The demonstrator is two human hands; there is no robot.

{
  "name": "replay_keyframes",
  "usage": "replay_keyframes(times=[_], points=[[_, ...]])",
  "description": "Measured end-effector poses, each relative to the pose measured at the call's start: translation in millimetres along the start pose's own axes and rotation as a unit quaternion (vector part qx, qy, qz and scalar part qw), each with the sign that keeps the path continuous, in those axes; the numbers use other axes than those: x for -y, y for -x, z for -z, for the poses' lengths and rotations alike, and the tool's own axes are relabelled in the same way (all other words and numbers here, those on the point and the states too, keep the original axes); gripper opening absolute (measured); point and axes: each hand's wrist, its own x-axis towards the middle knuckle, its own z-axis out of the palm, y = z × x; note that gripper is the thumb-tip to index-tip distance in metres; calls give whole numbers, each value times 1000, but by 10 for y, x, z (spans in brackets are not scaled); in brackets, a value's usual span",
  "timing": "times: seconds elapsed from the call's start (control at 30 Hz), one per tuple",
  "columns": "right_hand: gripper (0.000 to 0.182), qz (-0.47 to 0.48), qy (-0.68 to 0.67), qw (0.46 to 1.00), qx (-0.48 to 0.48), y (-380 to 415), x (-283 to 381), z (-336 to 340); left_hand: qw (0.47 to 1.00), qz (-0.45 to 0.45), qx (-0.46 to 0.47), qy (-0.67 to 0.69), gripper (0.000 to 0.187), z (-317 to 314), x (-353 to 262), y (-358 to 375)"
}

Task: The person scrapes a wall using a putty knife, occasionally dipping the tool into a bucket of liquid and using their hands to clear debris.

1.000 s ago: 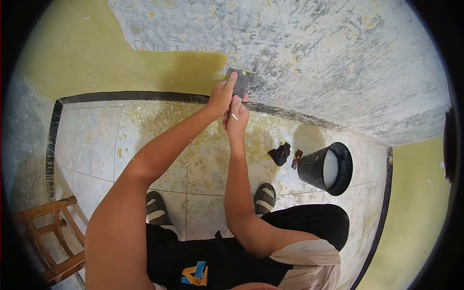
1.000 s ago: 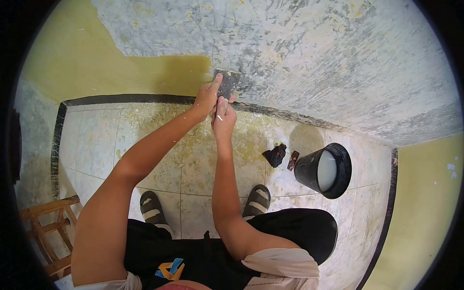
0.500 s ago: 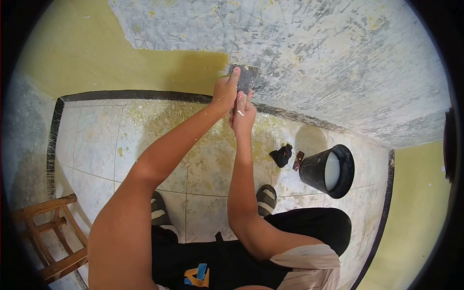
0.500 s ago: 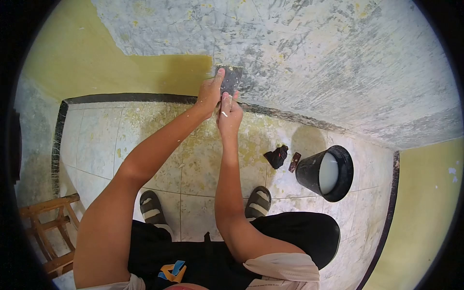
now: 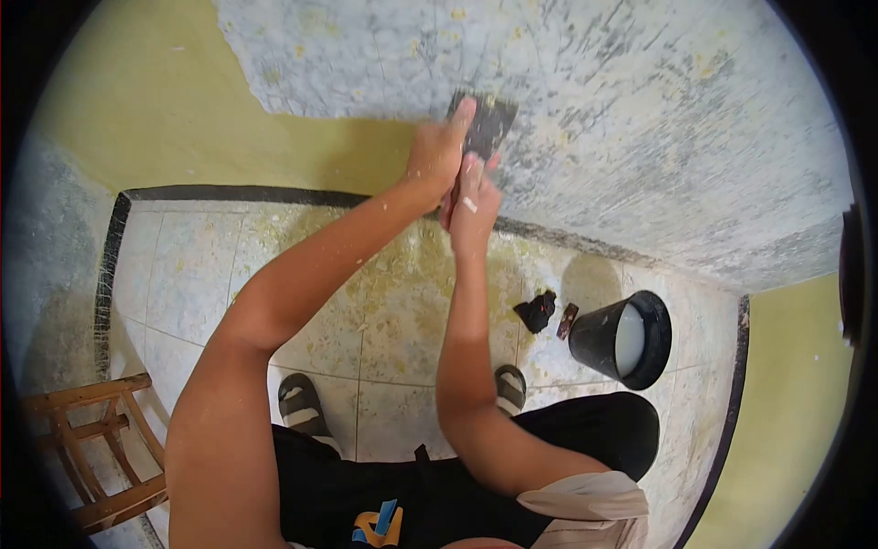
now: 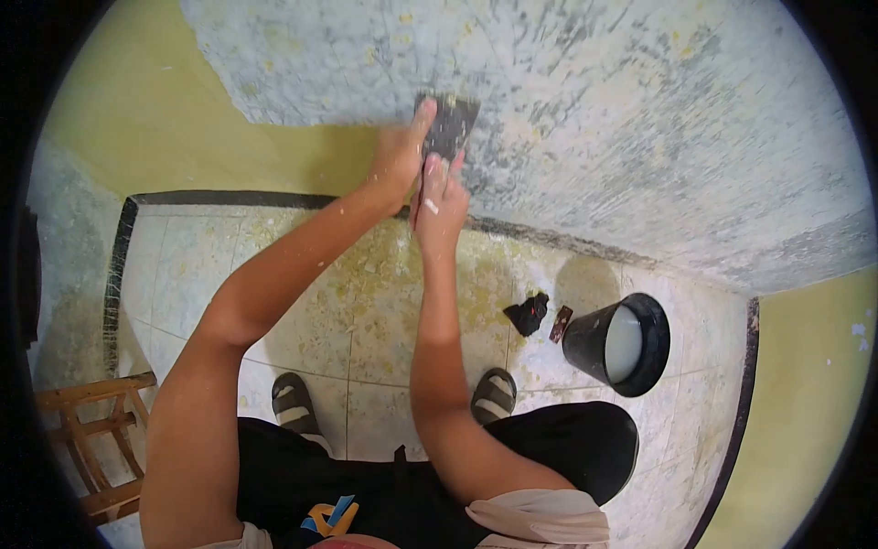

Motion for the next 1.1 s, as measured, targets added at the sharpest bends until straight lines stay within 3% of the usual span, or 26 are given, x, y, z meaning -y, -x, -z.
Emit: replay_keyframes(times=[0.07, 0.17, 0.23, 0.43, 0.87, 1.07, 1.1], points=[[56, -2, -27, 1000, -7, 149, -166, -90, 999, -8, -6, 35, 69, 35, 18, 119], [56, -55, -80, 995, -10, 321, -536, -108, 999, 10, 9, -35, 68, 204, 642, 31], [55, -81, -105, 991, -10, 401, -784, -32, 996, 90, 17, 3, 64, 219, 822, 124], [44, -121, -57, 991, 13, 491, -1103, 101, 979, 138, 71, 129, 48, 308, 1077, 228], [46, -150, -97, 983, 47, 516, -1304, 83, 980, 136, 70, 129, 51, 359, 1272, 170], [45, -121, -70, 989, 51, 409, -1404, 180, 988, 116, 65, 76, 47, 342, 1254, 151], [44, -116, -50, 991, 49, 404, -1409, 202, 994, 74, 38, 66, 50, 315, 1391, 104]])
